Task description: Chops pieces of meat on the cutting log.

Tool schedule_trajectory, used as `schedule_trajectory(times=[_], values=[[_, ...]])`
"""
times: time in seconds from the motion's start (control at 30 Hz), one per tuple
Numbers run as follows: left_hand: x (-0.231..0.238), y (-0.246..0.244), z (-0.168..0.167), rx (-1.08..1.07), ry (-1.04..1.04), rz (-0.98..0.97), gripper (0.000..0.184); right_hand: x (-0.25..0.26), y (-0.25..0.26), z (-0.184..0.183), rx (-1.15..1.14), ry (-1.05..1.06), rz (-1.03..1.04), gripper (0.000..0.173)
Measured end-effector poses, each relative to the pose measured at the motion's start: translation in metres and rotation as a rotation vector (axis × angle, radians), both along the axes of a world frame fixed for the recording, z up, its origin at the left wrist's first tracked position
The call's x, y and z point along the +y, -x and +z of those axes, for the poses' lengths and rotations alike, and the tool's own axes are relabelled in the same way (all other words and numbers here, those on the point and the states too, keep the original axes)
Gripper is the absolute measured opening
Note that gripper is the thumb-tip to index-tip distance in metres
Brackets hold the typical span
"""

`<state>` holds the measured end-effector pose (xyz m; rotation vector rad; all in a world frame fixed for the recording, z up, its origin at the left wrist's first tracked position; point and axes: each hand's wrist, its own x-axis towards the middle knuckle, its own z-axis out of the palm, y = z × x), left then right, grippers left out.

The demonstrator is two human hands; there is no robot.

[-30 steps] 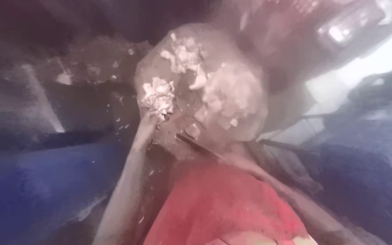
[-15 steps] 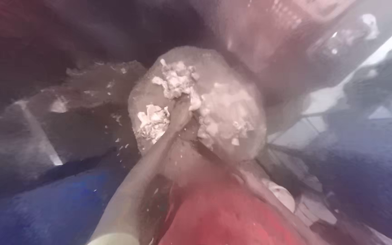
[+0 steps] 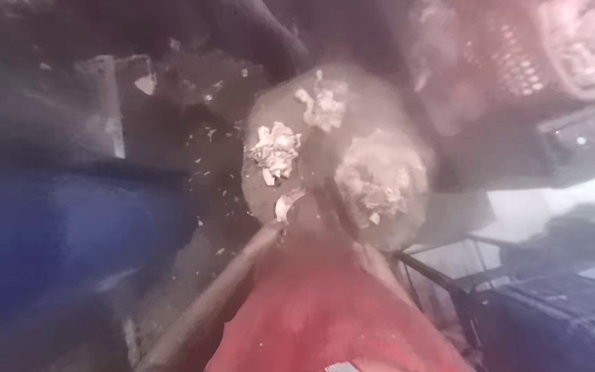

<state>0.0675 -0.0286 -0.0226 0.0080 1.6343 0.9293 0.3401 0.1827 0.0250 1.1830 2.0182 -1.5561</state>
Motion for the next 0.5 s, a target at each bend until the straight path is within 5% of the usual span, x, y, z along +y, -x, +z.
schedule_trajectory(times=[0.1, 0.3, 0.4, 0.5], values=[[-0.023, -0.025, -0.004, 0.086, 0.013, -0.049, 0.035, -0.01, 0.03, 0.021, 0.206, -0.028, 0.007, 0.053], [-0.033, -0.033, -0.001, 0.622, 0.249, -0.186, 0.047, -0.01, 0.056, -0.006, 0.031, -0.152, 0.306, 0.057], [-0.043, -0.04, -0.015, 0.673, 0.216, -0.162, 0.045, -0.033, 0.063, 0.028, 0.215, -0.121, 0.292, 0.055], [-0.044, -0.04, -0.018, 0.673, 0.154, -0.122, 0.044, -0.059, 0.085, 0.062, 0.368, -0.195, 0.289, 0.071]])
